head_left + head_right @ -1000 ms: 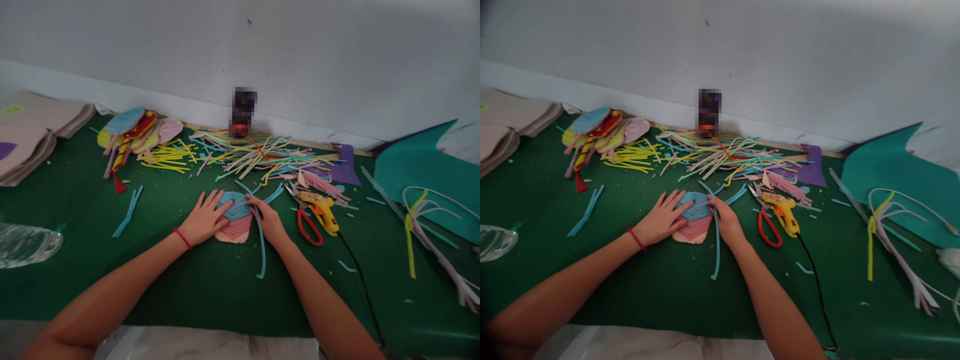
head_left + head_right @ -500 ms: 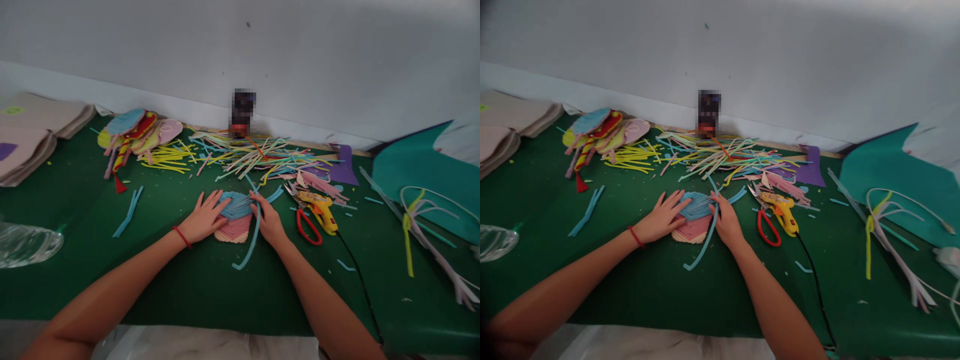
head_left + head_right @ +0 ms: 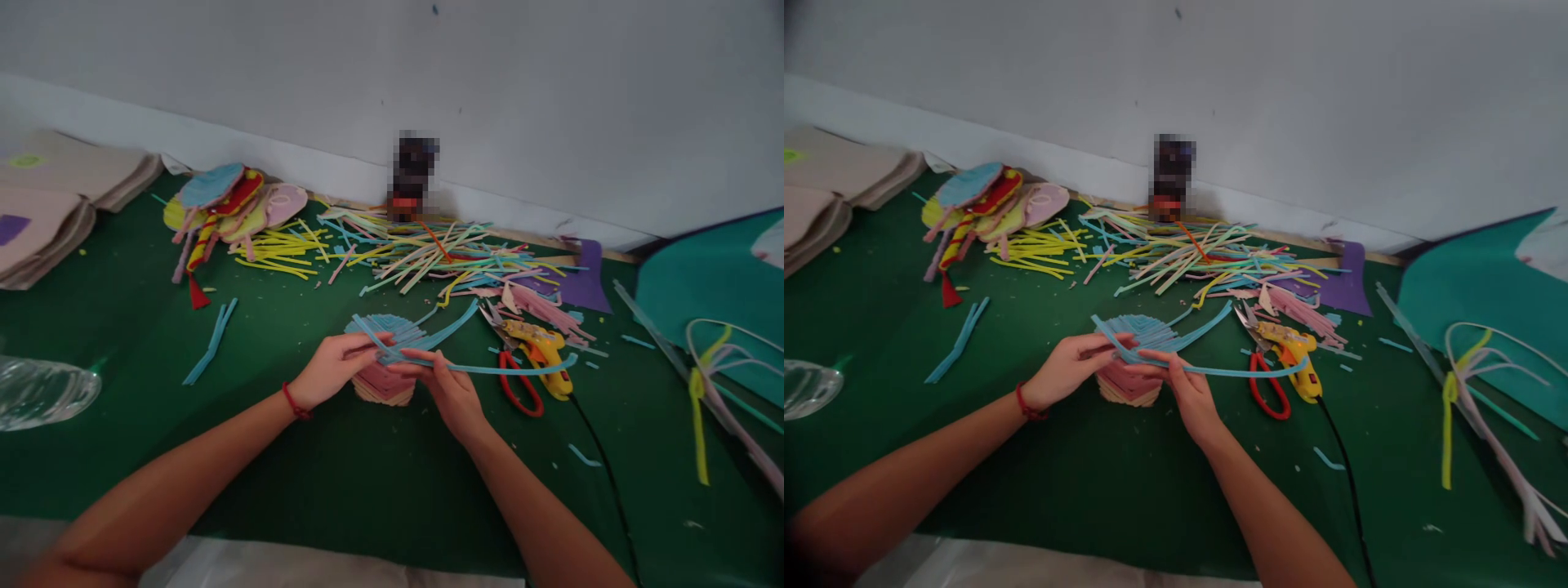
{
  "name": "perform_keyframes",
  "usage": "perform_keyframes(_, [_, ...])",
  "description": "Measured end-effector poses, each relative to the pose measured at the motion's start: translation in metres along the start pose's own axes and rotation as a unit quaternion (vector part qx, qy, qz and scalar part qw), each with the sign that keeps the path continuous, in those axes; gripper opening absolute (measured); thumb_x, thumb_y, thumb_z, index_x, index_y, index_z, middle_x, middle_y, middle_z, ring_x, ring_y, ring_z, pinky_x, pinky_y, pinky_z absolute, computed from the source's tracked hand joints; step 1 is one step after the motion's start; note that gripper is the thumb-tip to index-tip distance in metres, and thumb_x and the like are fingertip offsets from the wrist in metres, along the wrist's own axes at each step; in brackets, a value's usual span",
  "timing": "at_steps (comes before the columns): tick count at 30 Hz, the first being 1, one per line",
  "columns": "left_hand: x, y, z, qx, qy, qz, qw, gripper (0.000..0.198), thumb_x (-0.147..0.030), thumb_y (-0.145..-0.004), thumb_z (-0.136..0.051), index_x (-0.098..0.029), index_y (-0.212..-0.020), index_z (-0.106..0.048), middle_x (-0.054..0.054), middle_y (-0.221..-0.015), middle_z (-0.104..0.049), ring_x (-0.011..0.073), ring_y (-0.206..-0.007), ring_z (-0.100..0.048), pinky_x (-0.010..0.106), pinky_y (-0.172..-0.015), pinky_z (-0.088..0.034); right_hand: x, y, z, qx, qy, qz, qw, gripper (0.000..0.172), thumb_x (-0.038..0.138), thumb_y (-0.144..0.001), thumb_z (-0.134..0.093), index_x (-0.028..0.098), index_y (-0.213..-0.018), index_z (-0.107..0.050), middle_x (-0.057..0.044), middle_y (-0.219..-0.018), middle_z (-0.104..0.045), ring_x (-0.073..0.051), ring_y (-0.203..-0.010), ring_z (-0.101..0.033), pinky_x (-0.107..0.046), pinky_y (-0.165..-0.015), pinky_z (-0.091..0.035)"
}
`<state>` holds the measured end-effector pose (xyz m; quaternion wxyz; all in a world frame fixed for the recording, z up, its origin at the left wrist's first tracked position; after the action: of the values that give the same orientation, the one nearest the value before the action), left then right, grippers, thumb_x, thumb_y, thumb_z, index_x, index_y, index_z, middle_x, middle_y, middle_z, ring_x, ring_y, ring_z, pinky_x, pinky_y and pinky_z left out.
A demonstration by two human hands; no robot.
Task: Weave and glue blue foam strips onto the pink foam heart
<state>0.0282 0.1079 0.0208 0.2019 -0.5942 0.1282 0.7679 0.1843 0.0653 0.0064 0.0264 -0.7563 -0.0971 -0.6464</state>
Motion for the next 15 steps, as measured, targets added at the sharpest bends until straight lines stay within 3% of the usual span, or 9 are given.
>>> perform_keyframes(2, [-0.002,0.001,0.002,-0.010,0.006,0.003,1.000,0.025,-0.033,-0.083,-0.054,-0.019,-0.088,-0.074,0.004,-0.093,-0.075,0.0194,-0.088,-0.068,0.031,-0.081,-0.054,-0.002,-0.001,0.001,0.006,-0.001,-0.017,1.000,0.053,0.059,-0.090,-0.038,0.020,-0.114,-0.064,-0.010,-0.092,-0.074,-0.027,-0.099,-0.067,-0.044,-0.087,-0.051])
perform_keyframes(4, [-0.003,0.002,0.003,-0.020,0.009,0.004,1.000,0.024,-0.033,-0.082,-0.055,-0.018,-0.081,-0.074,0.004,-0.083,-0.075,0.0186,-0.080,-0.069,0.030,-0.076,-0.055,-0.003,-0.002,0.003,0.010,0.006,-0.023,1.000,0.057,0.062,-0.089,-0.038,0.018,-0.113,-0.064,-0.010,-0.090,-0.074,-0.026,-0.096,-0.067,-0.042,-0.082,-0.053])
perform_keyframes(10, [-0.003,0.003,-0.003,-0.022,0.122,0.020,0.992,0.028,-0.032,-0.074,-0.066,-0.016,-0.097,-0.071,0.007,-0.101,-0.073,0.0204,-0.091,-0.069,0.033,-0.084,-0.055,0.001,-0.007,0.011,-0.015,-0.002,-0.031,0.999,0.053,0.064,-0.083,-0.049,0.017,-0.094,-0.071,-0.007,-0.070,-0.072,-0.024,-0.078,-0.069,-0.037,-0.066,-0.055])
perform_keyframes(15, [0.000,0.004,-0.002,-0.032,0.086,0.020,0.996,0.022,-0.034,-0.075,-0.066,-0.017,-0.085,-0.074,0.006,-0.092,-0.075,0.0204,-0.088,-0.069,0.033,-0.084,-0.055,0.004,-0.006,0.009,-0.031,0.059,-0.023,0.998,0.053,0.067,-0.077,-0.053,0.018,-0.066,-0.070,-0.006,-0.059,-0.068,-0.019,-0.054,-0.063,-0.031,-0.048,-0.050])
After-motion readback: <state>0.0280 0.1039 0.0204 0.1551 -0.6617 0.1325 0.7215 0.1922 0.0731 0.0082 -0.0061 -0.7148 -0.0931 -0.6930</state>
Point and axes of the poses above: each hand's wrist, its own y-axis away from the middle knuckle, its own z-axis out of the back of the hand, x = y × z, the point moved 7 cm from there along -y, towards the middle knuckle
